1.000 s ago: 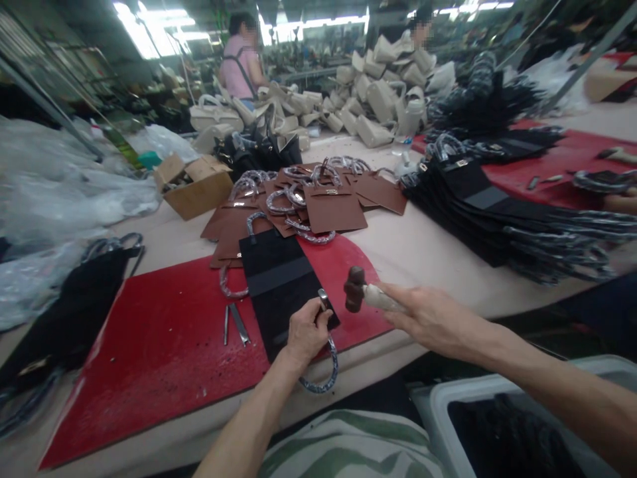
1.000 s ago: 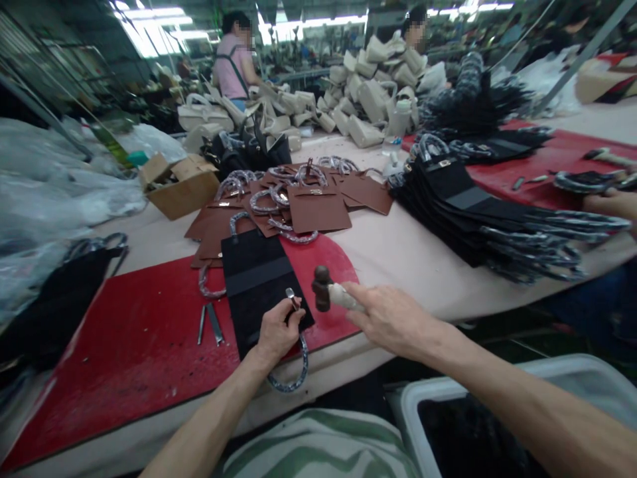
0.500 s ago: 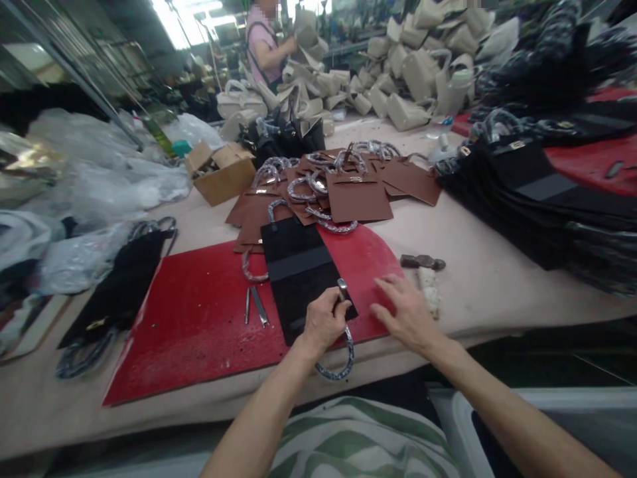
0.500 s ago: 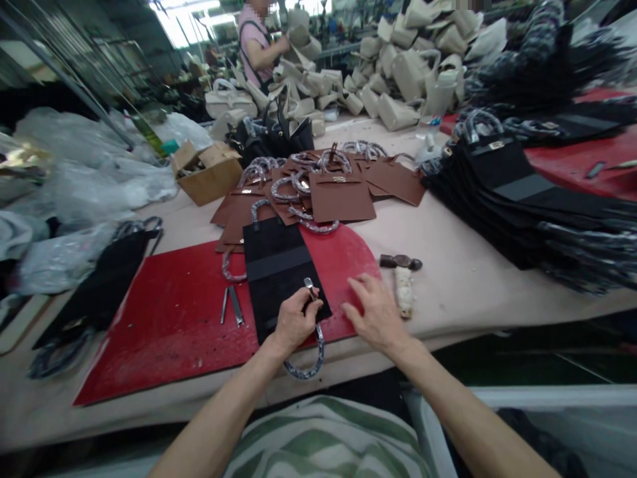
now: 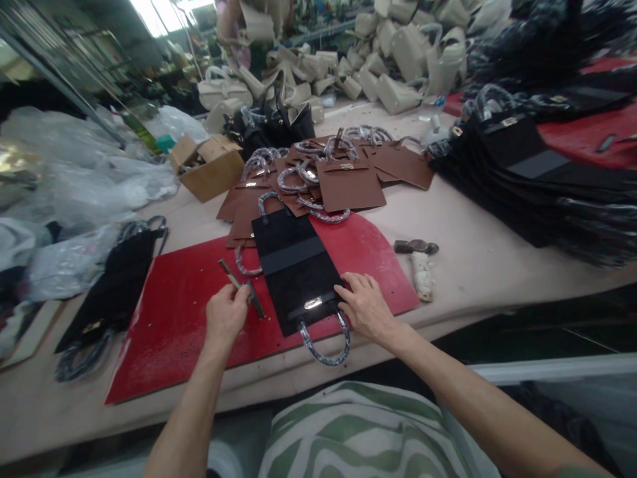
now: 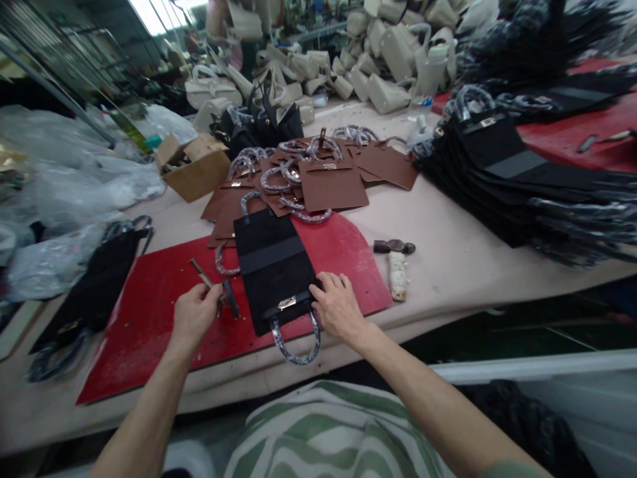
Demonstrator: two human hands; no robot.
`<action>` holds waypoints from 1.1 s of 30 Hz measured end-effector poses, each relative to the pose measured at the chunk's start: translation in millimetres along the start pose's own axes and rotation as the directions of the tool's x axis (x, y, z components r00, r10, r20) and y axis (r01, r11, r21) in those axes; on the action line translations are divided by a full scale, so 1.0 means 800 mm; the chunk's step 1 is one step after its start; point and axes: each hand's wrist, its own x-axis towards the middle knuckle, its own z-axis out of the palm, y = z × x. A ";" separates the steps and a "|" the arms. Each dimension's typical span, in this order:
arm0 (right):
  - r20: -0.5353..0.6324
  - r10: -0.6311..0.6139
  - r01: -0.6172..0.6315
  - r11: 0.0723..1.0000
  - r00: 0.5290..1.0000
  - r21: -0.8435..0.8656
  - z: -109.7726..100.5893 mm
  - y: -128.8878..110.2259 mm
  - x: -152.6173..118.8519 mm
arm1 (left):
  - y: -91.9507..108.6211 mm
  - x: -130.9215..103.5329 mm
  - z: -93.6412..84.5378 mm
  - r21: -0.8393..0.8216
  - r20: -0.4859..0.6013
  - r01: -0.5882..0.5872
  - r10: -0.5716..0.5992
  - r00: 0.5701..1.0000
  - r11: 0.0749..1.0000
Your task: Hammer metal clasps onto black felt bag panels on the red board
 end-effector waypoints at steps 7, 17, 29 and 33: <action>0.203 -0.251 0.272 0.958 0.947 -0.086 -0.007 0.013 0.035 | -0.070 -0.005 -0.041 0.686 0.066 -0.012 -0.045 0.997 0.728; 0.229 -0.400 0.443 0.877 0.887 -0.186 0.002 0.016 0.035 | -0.003 -0.077 0.047 0.317 0.185 -0.664 0.643 0.743 0.677; 0.016 -0.330 0.326 0.938 0.944 0.118 0.008 0.027 0.029 | 0.023 -0.080 0.068 0.340 0.423 -0.843 0.733 0.533 0.417; -0.012 -0.346 0.335 0.898 0.938 0.286 0.007 0.044 0.031 | -0.002 -0.071 0.065 0.209 0.393 -0.898 0.808 0.439 0.386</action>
